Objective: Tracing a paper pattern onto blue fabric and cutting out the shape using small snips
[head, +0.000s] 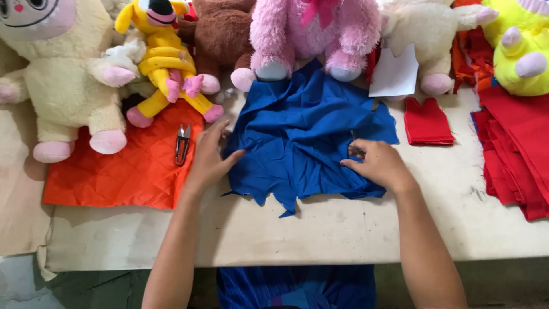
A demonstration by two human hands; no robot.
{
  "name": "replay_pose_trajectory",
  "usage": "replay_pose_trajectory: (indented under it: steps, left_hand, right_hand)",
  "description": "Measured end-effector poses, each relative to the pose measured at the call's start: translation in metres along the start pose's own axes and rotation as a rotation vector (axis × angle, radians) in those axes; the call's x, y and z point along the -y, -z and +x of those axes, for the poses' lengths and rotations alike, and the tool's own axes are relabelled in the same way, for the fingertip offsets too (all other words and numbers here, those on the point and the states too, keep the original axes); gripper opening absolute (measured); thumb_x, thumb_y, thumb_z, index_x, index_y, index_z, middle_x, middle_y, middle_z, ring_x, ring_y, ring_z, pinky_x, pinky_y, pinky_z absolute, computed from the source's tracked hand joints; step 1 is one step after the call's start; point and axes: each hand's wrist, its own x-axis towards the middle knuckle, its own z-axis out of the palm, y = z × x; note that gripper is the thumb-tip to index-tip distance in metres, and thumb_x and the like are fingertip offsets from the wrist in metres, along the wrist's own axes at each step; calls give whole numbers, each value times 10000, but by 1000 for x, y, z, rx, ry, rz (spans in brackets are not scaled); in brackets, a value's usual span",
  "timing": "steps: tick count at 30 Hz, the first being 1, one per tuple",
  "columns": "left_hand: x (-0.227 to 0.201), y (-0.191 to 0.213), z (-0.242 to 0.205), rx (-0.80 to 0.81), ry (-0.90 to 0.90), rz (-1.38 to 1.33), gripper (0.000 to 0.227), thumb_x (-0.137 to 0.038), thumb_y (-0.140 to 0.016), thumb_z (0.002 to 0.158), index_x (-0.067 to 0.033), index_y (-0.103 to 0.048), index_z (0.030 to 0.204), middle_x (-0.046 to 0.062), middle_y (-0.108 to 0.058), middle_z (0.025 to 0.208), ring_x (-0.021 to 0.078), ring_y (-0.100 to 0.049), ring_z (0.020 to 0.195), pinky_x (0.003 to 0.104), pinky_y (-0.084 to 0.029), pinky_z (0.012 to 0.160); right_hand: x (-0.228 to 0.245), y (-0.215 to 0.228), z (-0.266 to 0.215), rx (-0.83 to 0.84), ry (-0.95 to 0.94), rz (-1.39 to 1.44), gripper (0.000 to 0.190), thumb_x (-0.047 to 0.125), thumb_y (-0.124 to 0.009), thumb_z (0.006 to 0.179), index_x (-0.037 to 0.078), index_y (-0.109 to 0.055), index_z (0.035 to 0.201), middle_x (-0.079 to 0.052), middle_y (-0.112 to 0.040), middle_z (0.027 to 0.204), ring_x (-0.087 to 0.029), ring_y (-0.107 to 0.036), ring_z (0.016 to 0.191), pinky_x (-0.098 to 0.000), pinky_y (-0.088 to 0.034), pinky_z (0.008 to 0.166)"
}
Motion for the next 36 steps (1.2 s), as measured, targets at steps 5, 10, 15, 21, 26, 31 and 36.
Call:
replay_pose_trajectory:
  steps: [5, 10, 15, 21, 26, 31, 36]
  left_hand:
    - [-37, -7, 8, -213, 227, -173, 482, -148, -702, 954, -70, -580, 1414, 109, -721, 987, 319, -675, 1006, 444, -490, 965]
    - [-13, 2, -8, -639, 362, -515, 332, -35, -547, 1050, -197, -560, 1339, -23, -560, 888, 96, -544, 812, 255, -468, 786]
    - [-19, 8, -35, -335, 503, -453, 405, -34, -555, 1023, -133, -500, 1412, 5, -506, 752, 111, -509, 672, 227, -422, 615]
    - [-67, 37, -44, 623, 710, 272, 847, -438, -824, 792, -273, -398, 1505, 207, -705, 1272, 399, -671, 1212, 535, -555, 1023]
    - [-123, 71, -9, 779, 746, 346, 659, -587, -769, 793, -204, -635, 1312, 147, -757, 1215, 361, -685, 1222, 514, -556, 1004]
    - [-63, 26, -2, 380, 776, 240, 738, -783, -651, 834, -142, -704, 1196, 159, -784, 1059, 393, -717, 1107, 547, -558, 895]
    - [-52, 32, -17, 370, 806, 476, 319, -481, -705, 902, -219, -729, 1083, 110, -769, 1039, 372, -729, 1073, 519, -597, 860]
  right_hand:
    - [-4, -11, 7, -5, 137, 102, 151, 216, -775, 827, 147, -771, 961, -53, -755, 733, -227, -722, 725, -354, -547, 713]
    - [-47, 9, 3, -147, 229, 601, 320, 122, -878, 806, 75, -729, 1085, -4, -704, 755, -96, -612, 742, -266, -509, 725]
    - [-53, 23, -6, 119, 290, 756, 315, 109, -934, 641, 27, -723, 859, -24, -676, 613, -94, -607, 563, -220, -475, 569]
    - [-23, 26, 0, -54, -10, 559, 297, 293, -843, 857, 68, -742, 1022, -15, -532, 642, -118, -492, 600, -265, -402, 591]
    - [4, -7, 6, -121, -155, 45, 492, 570, -797, 788, 150, -745, 1040, -152, -774, 877, -395, -736, 943, -478, -561, 832]
    - [-13, -32, 17, -173, -3, -158, 157, 361, -714, 929, 208, -724, 893, 9, -731, 681, -222, -736, 689, -327, -571, 685]
    - [-54, 4, 3, 343, 58, 379, 200, 182, -887, 667, 43, -771, 754, -15, -680, 616, -199, -651, 665, -332, -531, 706]
